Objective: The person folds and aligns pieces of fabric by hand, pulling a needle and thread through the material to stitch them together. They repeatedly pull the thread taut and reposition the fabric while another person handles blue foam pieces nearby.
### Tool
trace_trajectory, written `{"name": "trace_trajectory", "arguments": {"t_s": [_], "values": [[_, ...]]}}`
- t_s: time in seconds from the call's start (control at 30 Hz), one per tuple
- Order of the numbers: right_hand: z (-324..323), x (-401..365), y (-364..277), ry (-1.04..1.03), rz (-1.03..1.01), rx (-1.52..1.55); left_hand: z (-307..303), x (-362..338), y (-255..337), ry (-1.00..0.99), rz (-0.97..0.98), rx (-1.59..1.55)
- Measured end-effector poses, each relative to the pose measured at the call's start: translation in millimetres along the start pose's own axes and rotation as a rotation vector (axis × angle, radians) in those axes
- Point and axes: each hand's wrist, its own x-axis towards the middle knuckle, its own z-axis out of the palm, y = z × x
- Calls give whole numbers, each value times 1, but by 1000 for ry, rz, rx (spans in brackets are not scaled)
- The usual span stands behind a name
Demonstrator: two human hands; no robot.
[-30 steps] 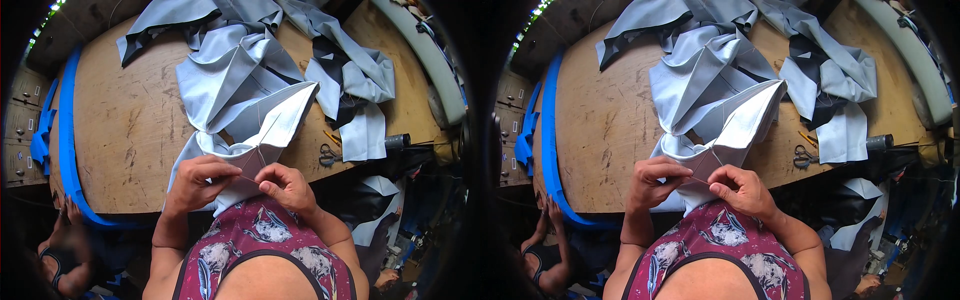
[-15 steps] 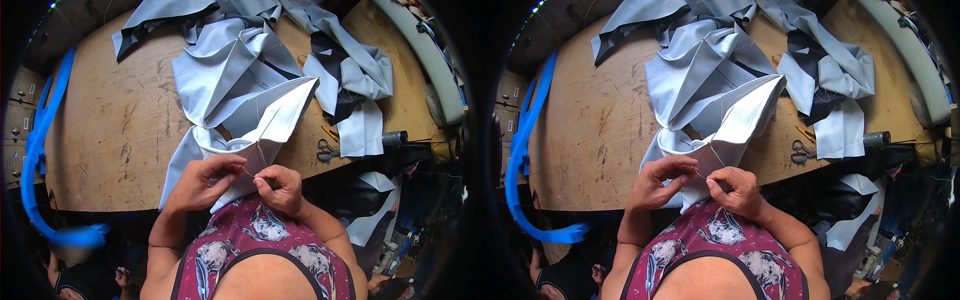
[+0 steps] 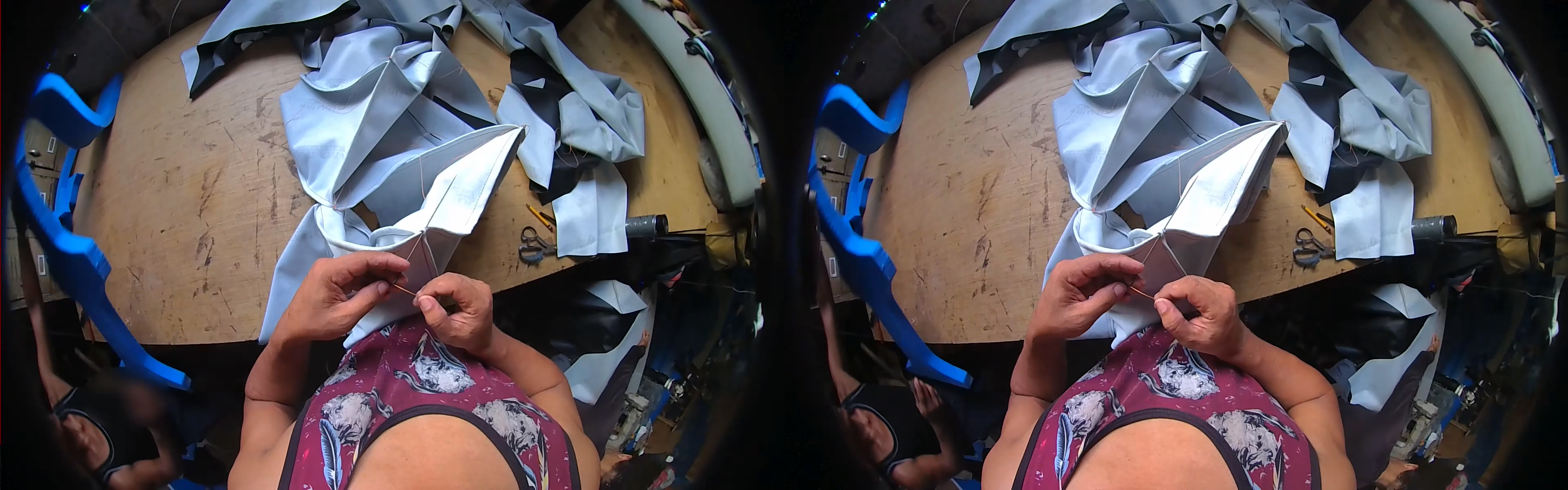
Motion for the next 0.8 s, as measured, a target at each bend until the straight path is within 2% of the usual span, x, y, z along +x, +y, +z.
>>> {"name": "trace_trajectory", "arguments": {"t_s": [0.4, 0.6, 0.67, 0.7, 0.77, 0.8], "values": [[0, 5, -1, -9, -12, -29, 1, 0, 2, 7, 7, 37], [-1, 11, -13, -45, 77, -40, 1, 1, 1, -23, 28, 78], [-1, 14, -18, -66, 208, -9, 3, 1, 1, 43, -34, -68], [-2, 17, -19, -65, 207, -10, 5, 1, 1, 42, -33, -68], [-7, 24, -18, 18, 106, -83, 8, -1, 0, 195, -81, 4], [-10, 26, -13, 110, 83, -77, 8, -3, 0, 196, -78, 2]]}}
